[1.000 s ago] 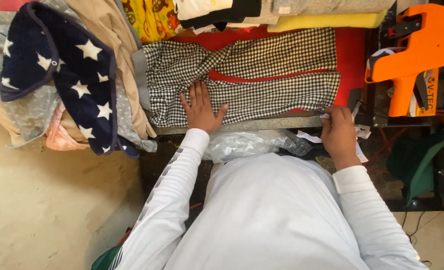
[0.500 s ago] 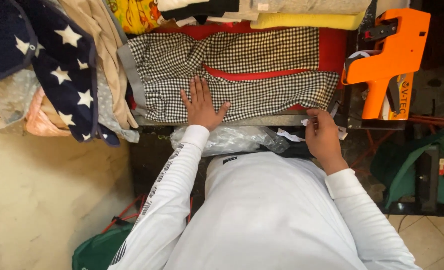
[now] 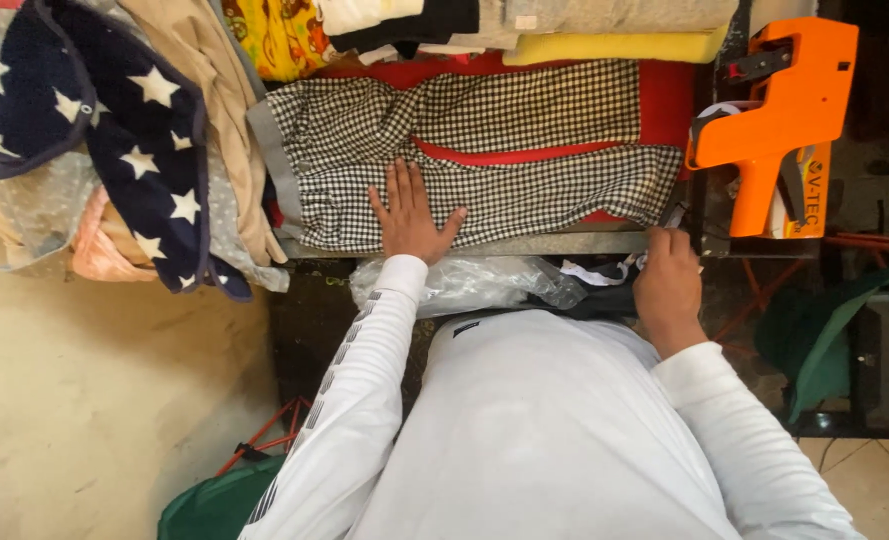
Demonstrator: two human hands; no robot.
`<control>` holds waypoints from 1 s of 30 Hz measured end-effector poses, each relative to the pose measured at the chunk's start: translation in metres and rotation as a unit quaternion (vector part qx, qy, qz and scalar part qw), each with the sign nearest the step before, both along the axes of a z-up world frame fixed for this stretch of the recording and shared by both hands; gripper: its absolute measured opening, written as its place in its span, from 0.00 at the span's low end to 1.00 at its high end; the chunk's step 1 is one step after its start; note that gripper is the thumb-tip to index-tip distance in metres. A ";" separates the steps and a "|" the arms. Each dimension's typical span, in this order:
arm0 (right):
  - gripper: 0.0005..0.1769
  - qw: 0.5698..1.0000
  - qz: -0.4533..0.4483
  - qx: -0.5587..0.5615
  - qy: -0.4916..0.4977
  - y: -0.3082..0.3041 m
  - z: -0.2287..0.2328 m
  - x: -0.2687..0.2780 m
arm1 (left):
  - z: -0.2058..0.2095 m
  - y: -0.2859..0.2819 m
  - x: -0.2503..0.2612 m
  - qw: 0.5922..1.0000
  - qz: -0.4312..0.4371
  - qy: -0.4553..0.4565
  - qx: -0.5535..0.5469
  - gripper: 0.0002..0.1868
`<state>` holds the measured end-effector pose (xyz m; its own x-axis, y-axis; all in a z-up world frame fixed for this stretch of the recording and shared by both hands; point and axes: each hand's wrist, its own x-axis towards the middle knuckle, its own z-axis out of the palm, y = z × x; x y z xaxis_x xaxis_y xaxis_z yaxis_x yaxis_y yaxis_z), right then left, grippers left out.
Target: Folding and organizing various children's clothing items and blankets on a work surface, likely in preparation for tagging.
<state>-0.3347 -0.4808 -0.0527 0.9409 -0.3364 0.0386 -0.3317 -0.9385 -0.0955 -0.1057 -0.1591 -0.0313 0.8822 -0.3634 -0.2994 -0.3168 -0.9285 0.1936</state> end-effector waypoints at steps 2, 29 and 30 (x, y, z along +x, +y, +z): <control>0.21 1.000 -0.023 0.000 0.013 0.008 0.013 0.003 | 0.000 0.001 -0.001 1.000 -0.005 0.003 -0.007 0.58; 0.24 0.877 -0.040 0.480 -0.013 0.094 0.029 0.198 | -0.046 0.091 0.074 0.986 0.004 -0.054 -0.155 0.25; 0.23 0.878 -0.058 0.475 -0.001 0.094 0.035 0.194 | -0.046 0.095 0.066 0.982 -0.025 -0.092 -0.165 0.24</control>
<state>-0.1404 -0.3873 -0.0175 0.8983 -0.3122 -0.3093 -0.4188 -0.3949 -0.8177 -0.0396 -0.0641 -0.0769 0.8889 -0.4582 0.0041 -0.4181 -0.8074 0.4162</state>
